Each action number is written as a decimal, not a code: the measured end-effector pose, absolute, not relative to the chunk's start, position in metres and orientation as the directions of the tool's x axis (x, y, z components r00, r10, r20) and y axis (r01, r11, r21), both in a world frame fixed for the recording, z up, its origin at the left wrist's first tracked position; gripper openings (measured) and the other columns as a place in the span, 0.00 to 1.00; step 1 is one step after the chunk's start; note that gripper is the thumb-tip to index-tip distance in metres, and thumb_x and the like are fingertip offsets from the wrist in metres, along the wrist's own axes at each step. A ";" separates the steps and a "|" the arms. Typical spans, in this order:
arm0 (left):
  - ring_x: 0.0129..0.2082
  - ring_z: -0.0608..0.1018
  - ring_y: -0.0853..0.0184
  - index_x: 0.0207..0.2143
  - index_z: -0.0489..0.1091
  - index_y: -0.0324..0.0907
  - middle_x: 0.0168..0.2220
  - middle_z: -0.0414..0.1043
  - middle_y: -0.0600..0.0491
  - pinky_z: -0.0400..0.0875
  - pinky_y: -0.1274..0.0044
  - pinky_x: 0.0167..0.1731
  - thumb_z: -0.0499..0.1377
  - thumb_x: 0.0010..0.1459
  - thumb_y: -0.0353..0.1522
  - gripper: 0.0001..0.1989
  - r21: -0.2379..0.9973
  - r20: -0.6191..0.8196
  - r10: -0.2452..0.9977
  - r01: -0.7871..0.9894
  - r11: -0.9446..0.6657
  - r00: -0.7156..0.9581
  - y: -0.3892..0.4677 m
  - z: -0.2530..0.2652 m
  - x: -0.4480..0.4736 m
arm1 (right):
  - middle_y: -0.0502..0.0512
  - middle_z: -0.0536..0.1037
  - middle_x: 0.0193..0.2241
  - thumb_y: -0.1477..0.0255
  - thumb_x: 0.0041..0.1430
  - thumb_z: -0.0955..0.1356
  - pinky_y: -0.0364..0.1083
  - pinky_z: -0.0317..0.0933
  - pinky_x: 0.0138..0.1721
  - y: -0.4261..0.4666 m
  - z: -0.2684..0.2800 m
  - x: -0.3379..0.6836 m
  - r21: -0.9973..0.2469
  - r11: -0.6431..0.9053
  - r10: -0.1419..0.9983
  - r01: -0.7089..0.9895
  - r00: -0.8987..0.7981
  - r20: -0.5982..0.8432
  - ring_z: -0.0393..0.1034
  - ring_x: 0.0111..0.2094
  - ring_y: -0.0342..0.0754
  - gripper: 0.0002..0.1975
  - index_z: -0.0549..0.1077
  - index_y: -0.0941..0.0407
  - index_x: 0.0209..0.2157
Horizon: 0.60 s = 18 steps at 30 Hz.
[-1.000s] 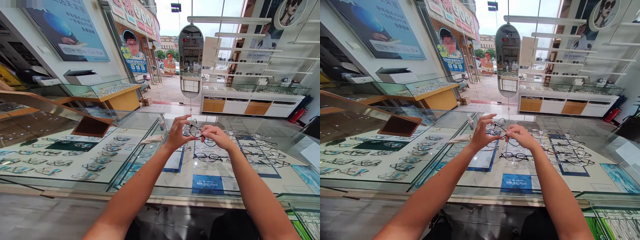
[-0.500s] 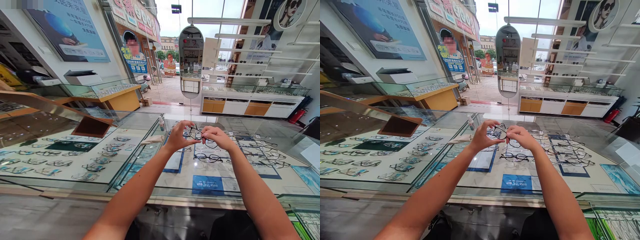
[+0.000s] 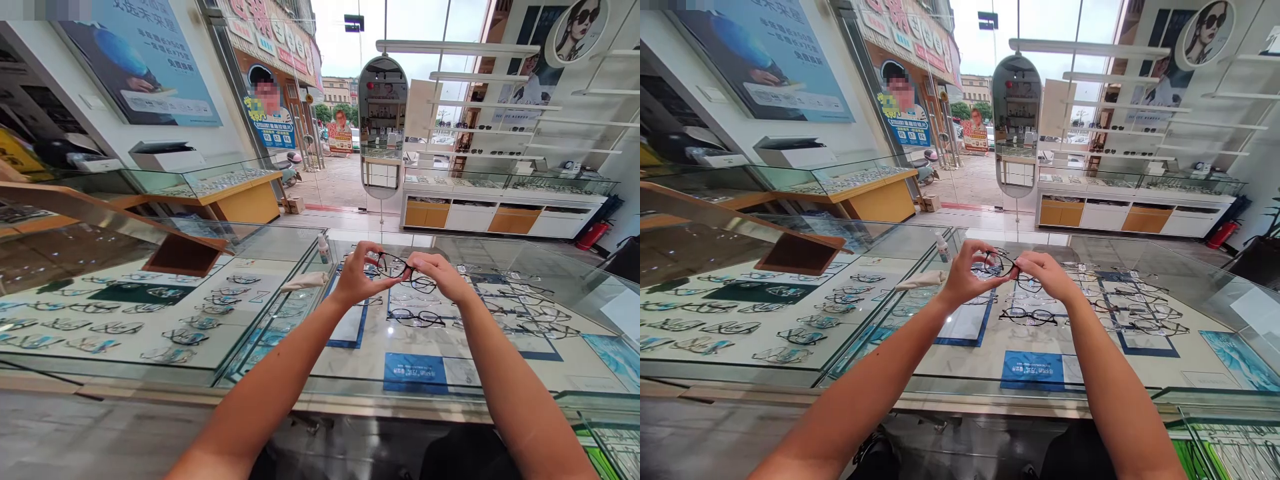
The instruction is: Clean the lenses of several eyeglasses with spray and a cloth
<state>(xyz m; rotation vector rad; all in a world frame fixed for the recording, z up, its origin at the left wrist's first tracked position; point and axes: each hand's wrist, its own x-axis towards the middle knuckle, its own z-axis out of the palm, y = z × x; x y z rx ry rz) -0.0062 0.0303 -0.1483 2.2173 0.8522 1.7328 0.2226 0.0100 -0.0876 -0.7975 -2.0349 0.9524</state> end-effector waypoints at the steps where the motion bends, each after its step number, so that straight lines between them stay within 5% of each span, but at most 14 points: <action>1: 0.41 0.81 0.63 0.48 0.63 0.46 0.44 0.72 0.51 0.80 0.74 0.34 0.76 0.48 0.46 0.33 0.516 0.810 0.570 0.293 -0.805 0.137 0.029 -0.148 -0.005 | 0.55 0.78 0.32 0.41 0.65 0.64 0.52 0.62 0.46 0.010 -0.088 0.223 -0.828 0.521 0.770 0.206 -0.533 0.352 0.70 0.38 0.52 0.32 0.79 0.55 0.28; 9: 0.28 0.70 0.74 0.41 0.60 0.46 0.35 0.64 0.60 0.72 0.77 0.31 0.76 0.48 0.46 0.31 0.539 0.820 0.570 0.274 -0.797 0.045 0.025 -0.141 -0.006 | 0.52 0.73 0.26 0.43 0.61 0.67 0.50 0.63 0.40 0.012 -0.090 0.225 -0.900 0.430 0.825 0.070 -0.434 0.361 0.66 0.31 0.48 0.28 0.78 0.56 0.34; 12: 0.26 0.66 0.75 0.39 0.57 0.46 0.32 0.59 0.62 0.68 0.79 0.29 0.75 0.49 0.46 0.30 0.588 0.796 0.605 0.250 -0.769 -0.013 0.027 -0.139 -0.006 | 0.48 0.70 0.28 0.51 0.58 0.72 0.49 0.63 0.41 0.009 -0.092 0.225 -0.867 0.480 0.855 0.135 -0.294 0.428 0.65 0.32 0.47 0.22 0.76 0.54 0.43; 18: 0.26 0.62 0.74 0.38 0.55 0.47 0.31 0.56 0.62 0.64 0.80 0.25 0.76 0.48 0.46 0.32 0.628 0.778 0.614 0.125 -0.768 -0.135 0.024 -0.123 -0.004 | 0.47 0.70 0.33 0.59 0.56 0.76 0.51 0.65 0.46 -0.008 -0.089 0.217 -0.700 0.641 0.762 0.315 -0.150 0.630 0.66 0.34 0.48 0.29 0.71 0.49 0.57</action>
